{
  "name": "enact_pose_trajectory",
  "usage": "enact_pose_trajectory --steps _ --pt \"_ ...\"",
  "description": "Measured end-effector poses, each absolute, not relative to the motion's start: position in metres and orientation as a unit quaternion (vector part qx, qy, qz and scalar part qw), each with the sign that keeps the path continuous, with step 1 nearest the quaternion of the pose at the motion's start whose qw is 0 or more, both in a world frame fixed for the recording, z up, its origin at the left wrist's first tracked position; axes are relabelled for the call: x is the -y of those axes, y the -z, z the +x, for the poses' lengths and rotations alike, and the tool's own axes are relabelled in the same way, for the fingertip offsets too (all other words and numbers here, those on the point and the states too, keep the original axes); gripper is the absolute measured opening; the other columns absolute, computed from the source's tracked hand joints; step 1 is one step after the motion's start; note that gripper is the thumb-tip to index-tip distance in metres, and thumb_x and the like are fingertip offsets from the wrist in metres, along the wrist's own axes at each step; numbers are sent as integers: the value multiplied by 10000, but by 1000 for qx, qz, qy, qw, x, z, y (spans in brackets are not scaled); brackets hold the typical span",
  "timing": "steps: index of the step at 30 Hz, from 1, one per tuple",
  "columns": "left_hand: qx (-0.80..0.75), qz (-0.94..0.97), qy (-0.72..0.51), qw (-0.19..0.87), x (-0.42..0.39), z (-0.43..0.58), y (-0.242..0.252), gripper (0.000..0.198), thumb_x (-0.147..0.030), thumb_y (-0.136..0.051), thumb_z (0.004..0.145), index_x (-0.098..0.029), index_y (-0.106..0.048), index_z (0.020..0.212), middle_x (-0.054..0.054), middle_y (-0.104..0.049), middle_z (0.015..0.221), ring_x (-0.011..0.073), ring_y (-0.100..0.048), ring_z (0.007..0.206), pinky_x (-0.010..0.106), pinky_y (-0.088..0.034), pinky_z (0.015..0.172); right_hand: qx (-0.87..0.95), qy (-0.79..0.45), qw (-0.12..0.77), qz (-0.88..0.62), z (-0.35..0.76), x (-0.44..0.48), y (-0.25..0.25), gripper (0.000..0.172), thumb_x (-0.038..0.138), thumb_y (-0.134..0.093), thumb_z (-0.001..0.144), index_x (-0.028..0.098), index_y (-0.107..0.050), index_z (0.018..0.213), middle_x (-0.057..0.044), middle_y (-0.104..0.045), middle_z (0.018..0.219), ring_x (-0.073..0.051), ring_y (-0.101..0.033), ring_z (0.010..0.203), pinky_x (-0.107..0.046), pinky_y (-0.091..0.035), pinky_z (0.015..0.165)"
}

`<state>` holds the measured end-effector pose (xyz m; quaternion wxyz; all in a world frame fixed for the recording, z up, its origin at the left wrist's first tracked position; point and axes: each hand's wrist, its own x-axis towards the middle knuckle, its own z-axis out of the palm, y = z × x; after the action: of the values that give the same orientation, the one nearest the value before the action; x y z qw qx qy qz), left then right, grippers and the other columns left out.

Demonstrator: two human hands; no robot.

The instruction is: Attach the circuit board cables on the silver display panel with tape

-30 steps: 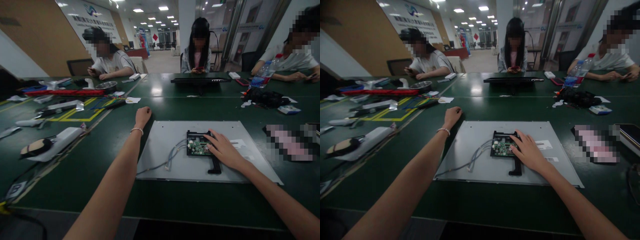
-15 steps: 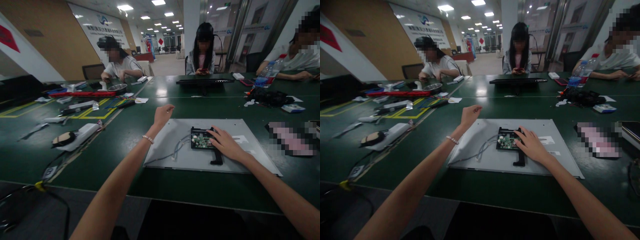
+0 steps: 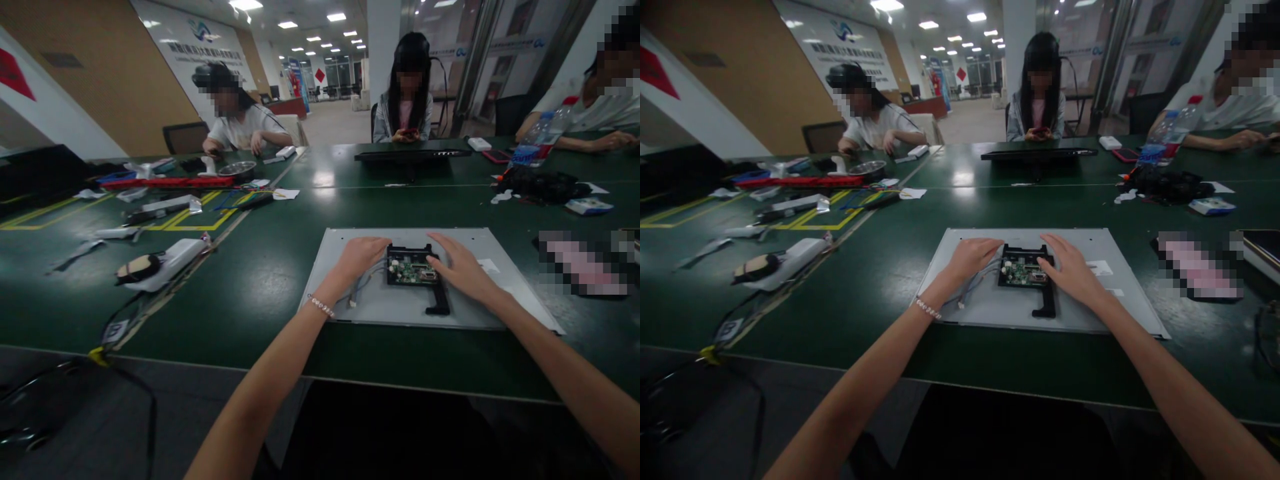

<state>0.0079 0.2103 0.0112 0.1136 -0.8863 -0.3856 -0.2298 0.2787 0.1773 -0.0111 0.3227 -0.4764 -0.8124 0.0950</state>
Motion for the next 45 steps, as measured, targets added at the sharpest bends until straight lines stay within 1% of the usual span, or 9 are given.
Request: enact_pose_trajectory --steps 4,8,13,17,25,33,36,40,45 --pt "378 -889 246 84 -208 8 -10 215 -198 -551 926 -192 -697 1083 67 -744 989 188 -709 846 260 -524 705 811 -106 362 -447 262 -186 -6 493 387 -503 898 210 -513 1358 -108 -595 1335 -282 -547 1230 -490 -424 1041" --pt "340 -893 292 37 -208 12 -8 246 -174 -524 933 -196 -697 1107 69 -705 1145 178 -675 1023 285 -531 852 825 -144 373 -399 236 -198 -13 379 319 -569 840 212 -640 1197 -91 -681 1187 -269 -616 1120 -466 -484 972" --pt "328 -891 313 11 -208 14 -6 240 -167 -530 934 -192 -700 1101 68 -697 1151 169 -666 1020 297 -531 873 783 -241 415 -395 214 -210 -4 289 257 -619 789 208 -678 1068 -65 -724 1028 -216 -702 883 -356 -573 755" --pt "312 -888 338 29 -209 14 -8 210 -161 -558 919 -201 -711 1057 71 -682 1152 178 -631 1052 330 -511 904 744 -290 453 -397 210 -214 2 291 231 -666 753 186 -679 1040 -60 -746 936 -196 -716 757 -348 -576 741" --pt "324 -884 335 36 -204 22 -12 152 -219 -594 910 -213 -738 959 56 -651 942 168 -585 898 299 -482 796 734 -356 447 -367 210 -212 12 309 182 -654 742 196 -685 1049 -35 -763 854 -206 -733 773 -358 -588 767" --pt "361 -868 332 81 -203 17 -16 258 -185 -495 960 -197 -683 1135 72 -670 1036 173 -595 941 310 -475 834 759 -233 445 -415 229 -216 8 193 205 -638 799 203 -707 978 -32 -755 820 -196 -722 756 -344 -585 747" --pt "392 -865 299 89 -206 14 -15 252 -187 -502 955 -187 -694 1118 81 -669 1082 182 -601 964 319 -476 855 758 -189 445 -438 239 -221 11 148 195 -603 820 196 -724 903 -39 -757 842 -200 -719 768 -352 -576 765" --pt "418 -874 244 45 -210 13 -10 226 -163 -525 931 -156 -719 1045 79 -696 1017 202 -611 963 332 -483 878 759 -156 433 -460 245 -225 15 171 205 -588 841 186 -745 905 -55 -763 866 -214 -719 765 -364 -569 756" --pt "448 -867 219 4 -211 16 -5 244 -162 -503 932 -146 -722 1037 83 -721 998 205 -640 946 334 -483 898 780 -98 415 -457 243 -226 10 188 181 -579 848 201 -758 902 -74 -751 993 -234 -692 925 -354 -559 751"
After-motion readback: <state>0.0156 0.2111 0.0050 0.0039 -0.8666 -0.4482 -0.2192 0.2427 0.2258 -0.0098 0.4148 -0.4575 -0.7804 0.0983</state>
